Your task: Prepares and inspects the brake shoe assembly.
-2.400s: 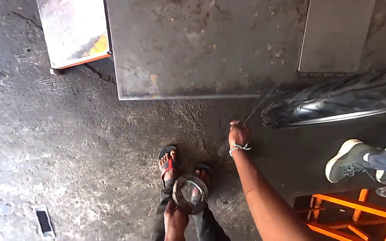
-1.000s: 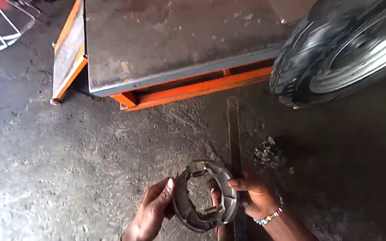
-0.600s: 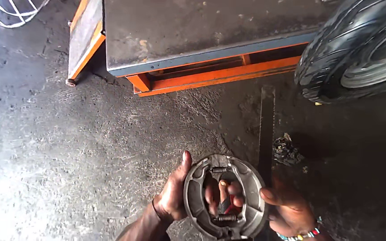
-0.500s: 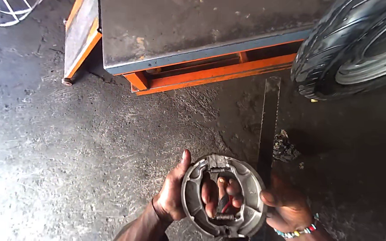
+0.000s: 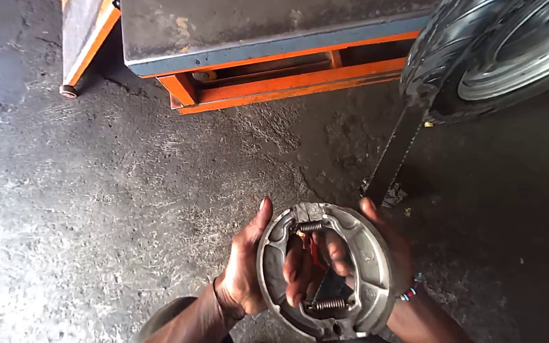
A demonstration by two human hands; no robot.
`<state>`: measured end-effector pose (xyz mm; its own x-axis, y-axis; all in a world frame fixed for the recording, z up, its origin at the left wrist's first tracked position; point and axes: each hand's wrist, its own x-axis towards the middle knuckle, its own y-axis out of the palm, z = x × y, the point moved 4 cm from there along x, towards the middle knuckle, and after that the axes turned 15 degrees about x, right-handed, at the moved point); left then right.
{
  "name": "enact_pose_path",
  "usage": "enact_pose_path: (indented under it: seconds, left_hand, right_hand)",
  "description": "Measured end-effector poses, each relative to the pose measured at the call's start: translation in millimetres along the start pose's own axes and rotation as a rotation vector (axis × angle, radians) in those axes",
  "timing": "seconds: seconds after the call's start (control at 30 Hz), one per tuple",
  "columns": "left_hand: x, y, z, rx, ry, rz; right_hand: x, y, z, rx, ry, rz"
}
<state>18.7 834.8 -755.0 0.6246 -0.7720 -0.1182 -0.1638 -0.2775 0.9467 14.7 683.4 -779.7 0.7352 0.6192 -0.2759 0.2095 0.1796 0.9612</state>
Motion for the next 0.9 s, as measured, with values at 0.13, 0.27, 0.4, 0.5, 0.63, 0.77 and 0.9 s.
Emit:
enact_pose_path:
  seconds: [0.13, 0.27, 0.4, 0.5, 0.63, 0.77, 0.9]
  left_hand:
    - [3.3, -2.4, 9.2, 0.015, 0.04, -0.036]
    - [3.5, -4.1, 11.6, 0.105, 0.115, -0.028]
    - [3.5, 4.6, 10.2, 0.143, 0.127, -0.057]
    - [4.7, 4.6, 10.8, 0.104, 0.129, -0.05]
    - [3.3, 0.6, 14.0, 0.031, 0.102, -0.087]
    - [0.1, -1.2, 14.1, -0.022, 0.038, -0.156]
    - [-2.2, -4.6, 15.6, -0.029, -0.007, -0.175]
  right_hand:
    - [3.0, 18.7, -2.5, -0.004, 0.003, 0.016]
    - [3.2, 30.4, -0.6, 0.032, -0.009, 0.047]
    - [5.3, 31.5, -2.0, 0.004, -0.016, 0.117]
    - [2.3, 36.2, 0.9, -0.002, -0.055, 0.097]
    - [-0.8, 48.9, 1.2, -0.078, -0.034, 0.105]
    - [-2.4, 53.9, -0.8, -0.185, 0.036, 0.079]
    - [-5.7, 61.5, 0.0, -0.288, -0.041, 0.045]
